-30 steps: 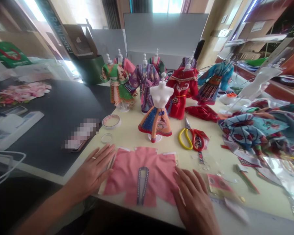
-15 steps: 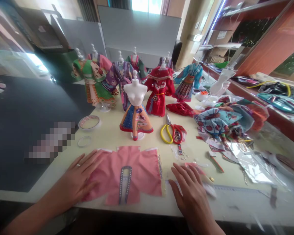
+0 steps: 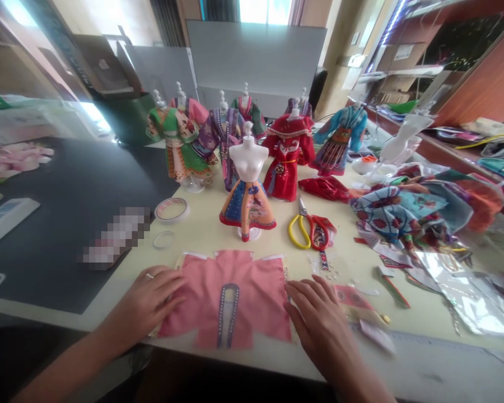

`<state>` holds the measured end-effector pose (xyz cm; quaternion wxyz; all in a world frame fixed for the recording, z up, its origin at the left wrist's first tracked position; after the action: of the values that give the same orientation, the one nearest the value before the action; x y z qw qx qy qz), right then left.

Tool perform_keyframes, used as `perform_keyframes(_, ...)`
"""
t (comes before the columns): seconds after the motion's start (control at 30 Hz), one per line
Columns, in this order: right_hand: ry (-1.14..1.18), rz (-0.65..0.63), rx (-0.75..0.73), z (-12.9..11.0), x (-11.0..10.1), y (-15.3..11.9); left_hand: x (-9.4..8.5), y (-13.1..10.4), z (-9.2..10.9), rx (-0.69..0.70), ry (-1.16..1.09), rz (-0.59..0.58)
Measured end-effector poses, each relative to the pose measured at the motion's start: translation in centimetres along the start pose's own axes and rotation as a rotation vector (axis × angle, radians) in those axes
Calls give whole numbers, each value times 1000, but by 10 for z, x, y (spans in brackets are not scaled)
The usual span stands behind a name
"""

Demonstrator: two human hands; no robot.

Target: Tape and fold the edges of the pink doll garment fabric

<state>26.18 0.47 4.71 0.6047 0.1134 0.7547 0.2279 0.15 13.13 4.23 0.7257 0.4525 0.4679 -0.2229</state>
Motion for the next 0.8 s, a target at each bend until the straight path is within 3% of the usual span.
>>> perform_keyframes(0.17, 50, -103, -9, 1, 23, 14, 6, 9, -3, -35, -36, -29)
perform_keyframes(0.43, 95, -18, -55, -2, 27, 19, 9, 13, -3, -66, -98, 20)
perform_keyframes(0.63, 208, 68, 23, -3, 7, 18, -9, 16, 6, -108, -196, 66)
perform_keyframes(0.8, 377, 126, 118, -8, -19, 21, -27, 17, 11, -199, -391, -14)
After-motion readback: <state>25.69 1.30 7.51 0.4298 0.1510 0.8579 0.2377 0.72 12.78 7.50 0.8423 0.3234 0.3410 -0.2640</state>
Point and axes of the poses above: each hand's wrist, its own y-axis towards the middle knuckle, its own x-axis out of the palm, z = x × y, the point moved 7 cm from there along y, towards the middle knuckle, and after that the axes turned 4 degrees about z, right-handed, at the moved point
